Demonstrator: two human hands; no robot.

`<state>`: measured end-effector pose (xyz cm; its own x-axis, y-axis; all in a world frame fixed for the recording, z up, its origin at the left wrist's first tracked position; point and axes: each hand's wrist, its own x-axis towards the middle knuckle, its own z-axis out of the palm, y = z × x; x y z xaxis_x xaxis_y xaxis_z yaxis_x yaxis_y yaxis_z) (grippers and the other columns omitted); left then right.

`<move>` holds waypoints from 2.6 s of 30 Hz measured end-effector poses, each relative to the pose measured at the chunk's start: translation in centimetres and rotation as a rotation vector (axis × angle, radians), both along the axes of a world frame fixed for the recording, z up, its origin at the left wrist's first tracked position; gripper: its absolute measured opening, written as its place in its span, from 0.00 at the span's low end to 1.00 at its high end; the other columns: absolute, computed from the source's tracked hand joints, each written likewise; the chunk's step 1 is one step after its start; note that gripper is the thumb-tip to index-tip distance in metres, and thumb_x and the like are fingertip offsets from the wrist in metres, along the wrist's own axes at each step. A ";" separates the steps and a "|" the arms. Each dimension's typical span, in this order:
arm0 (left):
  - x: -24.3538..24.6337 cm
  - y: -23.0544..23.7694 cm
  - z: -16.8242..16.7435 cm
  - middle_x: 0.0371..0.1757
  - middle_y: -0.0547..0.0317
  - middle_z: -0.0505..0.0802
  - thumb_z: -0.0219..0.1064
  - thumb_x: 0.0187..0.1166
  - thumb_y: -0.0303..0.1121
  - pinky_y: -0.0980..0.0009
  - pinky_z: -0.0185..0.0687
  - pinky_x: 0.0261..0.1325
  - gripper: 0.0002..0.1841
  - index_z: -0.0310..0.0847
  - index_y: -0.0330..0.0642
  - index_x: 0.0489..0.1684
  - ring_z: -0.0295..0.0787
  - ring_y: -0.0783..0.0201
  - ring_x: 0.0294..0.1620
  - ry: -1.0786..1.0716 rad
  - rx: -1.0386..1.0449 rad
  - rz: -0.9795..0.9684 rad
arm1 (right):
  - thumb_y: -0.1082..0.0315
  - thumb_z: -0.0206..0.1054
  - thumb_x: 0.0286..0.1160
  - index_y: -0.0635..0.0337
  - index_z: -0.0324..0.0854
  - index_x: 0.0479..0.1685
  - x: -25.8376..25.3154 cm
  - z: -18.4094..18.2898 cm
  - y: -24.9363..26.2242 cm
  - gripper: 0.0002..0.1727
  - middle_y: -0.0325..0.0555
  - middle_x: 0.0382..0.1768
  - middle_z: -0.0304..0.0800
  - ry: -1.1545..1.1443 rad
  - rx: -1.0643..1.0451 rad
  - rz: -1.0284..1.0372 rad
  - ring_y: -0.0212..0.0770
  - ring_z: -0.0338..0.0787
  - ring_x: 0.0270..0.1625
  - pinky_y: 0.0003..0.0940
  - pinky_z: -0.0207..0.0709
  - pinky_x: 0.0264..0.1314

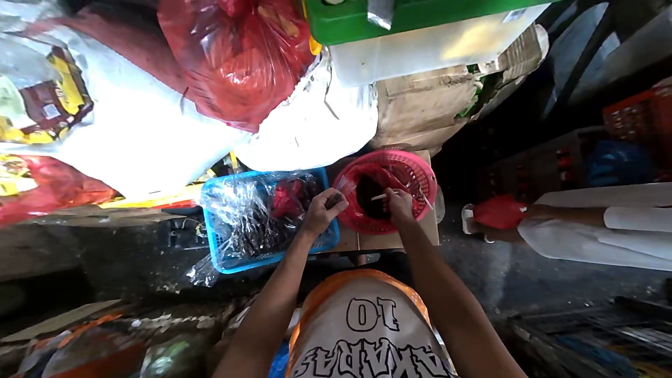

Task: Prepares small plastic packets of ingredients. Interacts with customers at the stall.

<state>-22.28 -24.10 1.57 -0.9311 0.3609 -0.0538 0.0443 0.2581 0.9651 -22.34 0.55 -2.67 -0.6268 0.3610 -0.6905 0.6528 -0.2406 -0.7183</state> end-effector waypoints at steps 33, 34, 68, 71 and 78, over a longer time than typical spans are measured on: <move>-2.7 1.2 0.3 0.39 0.62 0.93 0.75 0.78 0.37 0.66 0.87 0.47 0.08 0.88 0.44 0.43 0.88 0.69 0.39 0.094 -0.043 -0.153 | 0.62 0.62 0.88 0.63 0.83 0.46 -2.2 14.3 4.3 0.12 0.41 0.21 0.82 0.441 -0.112 0.013 0.31 0.73 0.15 0.25 0.68 0.14; -2.7 1.3 0.5 0.39 0.61 0.93 0.75 0.78 0.37 0.66 0.86 0.48 0.08 0.88 0.44 0.43 0.88 0.69 0.39 0.094 -0.028 -0.169 | 0.61 0.62 0.88 0.63 0.84 0.46 -2.3 14.6 4.1 0.13 0.41 0.21 0.82 0.449 -0.078 0.046 0.31 0.73 0.15 0.25 0.69 0.14; -1.5 2.8 0.1 0.28 0.59 0.82 0.70 0.83 0.37 0.72 0.71 0.24 0.11 0.80 0.41 0.53 0.73 0.67 0.21 -0.108 0.290 0.025 | 0.56 0.62 0.86 0.60 0.85 0.57 0.1 0.1 1.9 0.18 0.45 0.30 0.90 -0.092 0.127 0.259 0.35 0.78 0.19 0.32 0.72 0.21; -0.3 2.2 0.6 0.26 0.60 0.82 0.70 0.81 0.40 0.75 0.68 0.19 0.12 0.82 0.49 0.56 0.70 0.68 0.16 -0.156 0.201 0.049 | 0.58 0.64 0.84 0.60 0.84 0.55 0.0 0.4 2.3 0.15 0.43 0.28 0.88 -0.100 0.001 0.174 0.32 0.75 0.18 0.28 0.67 0.18; -0.2 0.5 0.4 0.34 0.60 0.88 0.73 0.79 0.38 0.75 0.71 0.21 0.10 0.84 0.48 0.52 0.75 0.69 0.20 -0.091 0.133 0.038 | 0.60 0.63 0.85 0.60 0.83 0.51 0.1 2.3 3.3 0.12 0.41 0.25 0.85 -0.036 -0.203 0.064 0.30 0.76 0.18 0.24 0.68 0.17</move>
